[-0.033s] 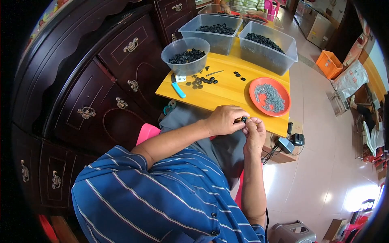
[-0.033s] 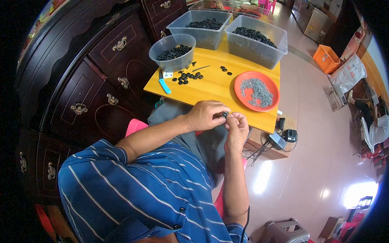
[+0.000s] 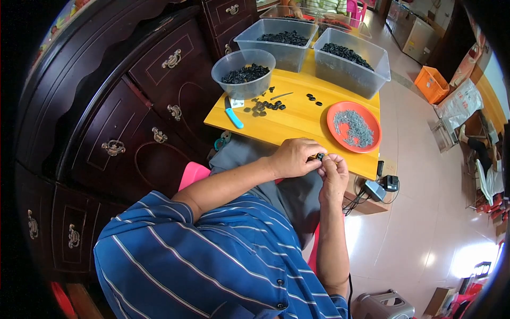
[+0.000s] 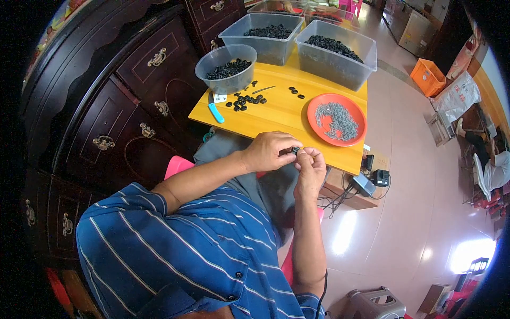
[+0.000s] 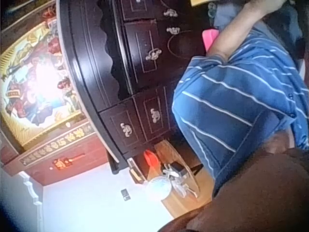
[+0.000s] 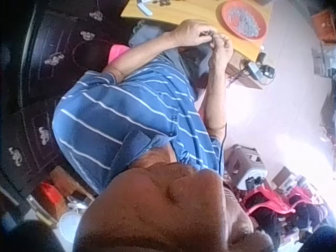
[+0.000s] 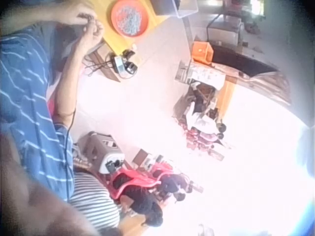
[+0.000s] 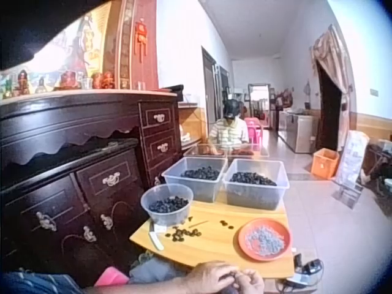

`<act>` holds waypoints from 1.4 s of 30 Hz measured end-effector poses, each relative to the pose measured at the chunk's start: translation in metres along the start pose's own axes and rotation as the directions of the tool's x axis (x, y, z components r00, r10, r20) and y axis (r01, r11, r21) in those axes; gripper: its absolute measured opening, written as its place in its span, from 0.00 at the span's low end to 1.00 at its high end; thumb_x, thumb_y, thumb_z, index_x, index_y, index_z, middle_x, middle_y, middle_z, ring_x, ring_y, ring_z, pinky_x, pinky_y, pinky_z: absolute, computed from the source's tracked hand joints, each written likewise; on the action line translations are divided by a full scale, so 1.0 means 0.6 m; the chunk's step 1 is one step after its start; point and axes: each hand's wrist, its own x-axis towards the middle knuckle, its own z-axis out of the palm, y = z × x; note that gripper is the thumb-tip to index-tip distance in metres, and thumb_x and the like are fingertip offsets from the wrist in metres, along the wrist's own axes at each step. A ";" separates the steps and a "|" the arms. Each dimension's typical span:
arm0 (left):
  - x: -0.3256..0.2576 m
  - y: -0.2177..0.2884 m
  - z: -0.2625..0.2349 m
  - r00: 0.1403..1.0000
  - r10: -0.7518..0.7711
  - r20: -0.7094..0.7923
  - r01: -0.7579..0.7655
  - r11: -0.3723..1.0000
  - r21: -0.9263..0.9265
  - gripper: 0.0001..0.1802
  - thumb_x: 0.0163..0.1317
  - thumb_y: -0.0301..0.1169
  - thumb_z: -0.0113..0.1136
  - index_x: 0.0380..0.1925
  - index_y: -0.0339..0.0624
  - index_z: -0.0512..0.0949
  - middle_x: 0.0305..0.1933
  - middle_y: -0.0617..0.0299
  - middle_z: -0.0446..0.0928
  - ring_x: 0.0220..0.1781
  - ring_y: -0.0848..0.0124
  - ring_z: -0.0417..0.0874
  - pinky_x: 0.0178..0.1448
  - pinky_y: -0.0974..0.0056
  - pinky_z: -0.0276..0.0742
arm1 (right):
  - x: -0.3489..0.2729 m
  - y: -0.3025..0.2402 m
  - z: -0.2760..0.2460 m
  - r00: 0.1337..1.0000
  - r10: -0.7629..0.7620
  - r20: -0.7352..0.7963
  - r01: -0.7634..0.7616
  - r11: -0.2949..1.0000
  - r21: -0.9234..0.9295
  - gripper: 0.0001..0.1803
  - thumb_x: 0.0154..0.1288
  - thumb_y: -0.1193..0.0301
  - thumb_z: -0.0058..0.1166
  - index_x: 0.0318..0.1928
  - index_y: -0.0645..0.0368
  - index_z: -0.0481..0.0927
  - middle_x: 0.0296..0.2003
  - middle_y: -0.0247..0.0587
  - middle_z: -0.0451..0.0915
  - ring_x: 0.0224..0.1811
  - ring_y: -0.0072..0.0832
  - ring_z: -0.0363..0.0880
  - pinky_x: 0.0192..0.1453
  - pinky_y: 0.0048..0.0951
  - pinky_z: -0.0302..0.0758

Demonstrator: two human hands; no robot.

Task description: The person assembles plastic fasteners by inserting small metal springs into the black plastic pieces by hand and arranges the components on the table.

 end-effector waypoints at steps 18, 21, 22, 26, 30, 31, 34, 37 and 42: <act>-0.004 -0.012 0.001 0.999 0.047 0.014 -0.047 0.998 0.039 0.11 0.60 0.35 0.67 0.40 0.42 0.84 0.39 0.55 0.86 0.43 0.55 0.87 0.48 0.55 0.83 | 0.003 0.004 -0.008 0.995 0.070 0.072 -0.078 0.990 0.116 0.04 0.72 0.71 0.60 0.44 0.54 0.79 0.35 0.26 0.81 0.32 0.16 0.80 0.38 0.19 0.77; -0.003 -0.013 -0.001 0.999 0.049 0.011 -0.049 0.998 0.039 0.11 0.60 0.35 0.67 0.38 0.42 0.84 0.38 0.55 0.86 0.43 0.55 0.87 0.48 0.55 0.83 | 0.001 0.006 -0.006 0.995 0.063 0.075 -0.071 0.992 0.105 0.04 0.73 0.72 0.60 0.44 0.55 0.79 0.34 0.27 0.81 0.32 0.16 0.79 0.38 0.19 0.76; -0.003 -0.013 -0.002 0.999 0.049 0.011 -0.049 0.998 0.040 0.11 0.60 0.35 0.67 0.38 0.42 0.84 0.38 0.55 0.86 0.43 0.55 0.87 0.48 0.55 0.83 | 0.001 0.006 -0.006 0.995 0.063 0.076 -0.071 0.992 0.105 0.04 0.73 0.72 0.60 0.44 0.55 0.79 0.34 0.27 0.81 0.32 0.16 0.79 0.38 0.19 0.76; -0.001 -0.011 -0.003 0.998 0.055 0.008 -0.055 0.998 0.029 0.11 0.59 0.35 0.68 0.39 0.41 0.84 0.38 0.55 0.86 0.42 0.55 0.87 0.48 0.55 0.83 | 0.000 0.005 -0.006 0.996 0.050 0.073 -0.058 0.991 0.119 0.04 0.73 0.71 0.59 0.44 0.55 0.79 0.34 0.27 0.81 0.33 0.16 0.79 0.38 0.18 0.76; -0.004 -0.011 -0.002 0.999 0.039 -0.008 -0.038 0.999 0.015 0.12 0.59 0.34 0.68 0.40 0.41 0.85 0.38 0.55 0.86 0.42 0.55 0.87 0.48 0.55 0.83 | 0.001 0.006 -0.007 0.996 0.044 0.074 -0.052 0.992 0.118 0.04 0.73 0.71 0.59 0.44 0.55 0.79 0.34 0.27 0.81 0.32 0.16 0.79 0.39 0.18 0.76; -0.004 -0.010 -0.002 0.999 0.039 -0.010 -0.039 0.999 0.016 0.12 0.59 0.34 0.68 0.40 0.41 0.85 0.38 0.55 0.86 0.42 0.55 0.87 0.48 0.55 0.83 | 0.001 0.006 -0.006 0.996 0.043 0.075 -0.052 0.992 0.118 0.04 0.73 0.71 0.59 0.44 0.55 0.79 0.34 0.27 0.81 0.32 0.16 0.79 0.39 0.18 0.76; -0.005 -0.011 -0.004 0.999 0.032 -0.006 -0.032 0.999 0.012 0.11 0.58 0.34 0.69 0.39 0.41 0.85 0.38 0.54 0.86 0.42 0.55 0.87 0.47 0.55 0.83 | 0.000 0.005 -0.005 0.996 0.051 0.074 -0.059 0.992 0.113 0.04 0.74 0.71 0.59 0.44 0.55 0.79 0.35 0.27 0.81 0.32 0.16 0.78 0.38 0.18 0.76; -0.005 -0.014 -0.005 0.999 0.050 0.006 -0.050 0.999 0.022 0.11 0.58 0.33 0.69 0.39 0.42 0.85 0.38 0.54 0.86 0.42 0.55 0.87 0.47 0.55 0.83 | 0.000 0.006 -0.006 0.996 0.066 0.062 -0.073 0.991 0.114 0.03 0.74 0.71 0.59 0.44 0.55 0.79 0.35 0.27 0.81 0.32 0.16 0.78 0.38 0.19 0.77; -0.005 -0.012 -0.011 1.000 0.013 0.010 -0.013 0.999 -0.040 0.11 0.58 0.33 0.69 0.38 0.40 0.85 0.37 0.54 0.86 0.41 0.55 0.87 0.46 0.54 0.83 | -0.001 0.002 0.000 0.988 0.128 0.083 -0.138 0.981 0.133 0.04 0.74 0.71 0.59 0.45 0.55 0.79 0.35 0.27 0.81 0.34 0.17 0.80 0.41 0.22 0.78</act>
